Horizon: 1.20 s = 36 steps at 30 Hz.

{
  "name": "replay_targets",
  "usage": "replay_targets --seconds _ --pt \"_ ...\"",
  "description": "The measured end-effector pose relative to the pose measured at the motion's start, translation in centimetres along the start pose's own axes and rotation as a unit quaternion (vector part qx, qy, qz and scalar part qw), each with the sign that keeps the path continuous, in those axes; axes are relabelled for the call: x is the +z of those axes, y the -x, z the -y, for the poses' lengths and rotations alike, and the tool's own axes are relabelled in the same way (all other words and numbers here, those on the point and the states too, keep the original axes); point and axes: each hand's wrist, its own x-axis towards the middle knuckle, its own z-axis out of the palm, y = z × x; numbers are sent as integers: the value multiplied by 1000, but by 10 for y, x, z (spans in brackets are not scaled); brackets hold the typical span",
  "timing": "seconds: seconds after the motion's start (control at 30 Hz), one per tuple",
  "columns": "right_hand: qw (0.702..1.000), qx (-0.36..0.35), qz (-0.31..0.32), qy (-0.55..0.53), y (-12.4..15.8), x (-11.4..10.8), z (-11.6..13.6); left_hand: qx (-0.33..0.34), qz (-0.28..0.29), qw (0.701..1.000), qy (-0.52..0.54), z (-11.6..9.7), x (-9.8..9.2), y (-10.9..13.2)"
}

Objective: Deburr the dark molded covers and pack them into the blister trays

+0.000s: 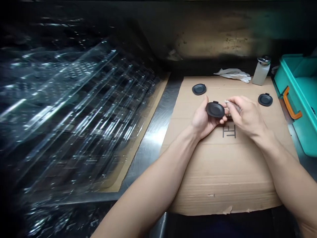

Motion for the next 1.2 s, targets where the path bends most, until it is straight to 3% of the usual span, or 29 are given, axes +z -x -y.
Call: replay_targets --seconds 0.13,0.27,0.63,1.2 --pt "997 -56 33 41 2 6 -9 38 22 988 -148 17 7 3" --pt "992 -80 85 55 2 5 -15 68 19 974 -217 23 6 3" --pt "991 -107 57 58 1 4 -10 58 -8 972 -226 21 8 2" --pt "978 -98 97 153 2 7 -15 66 12 960 -271 23 5 0"
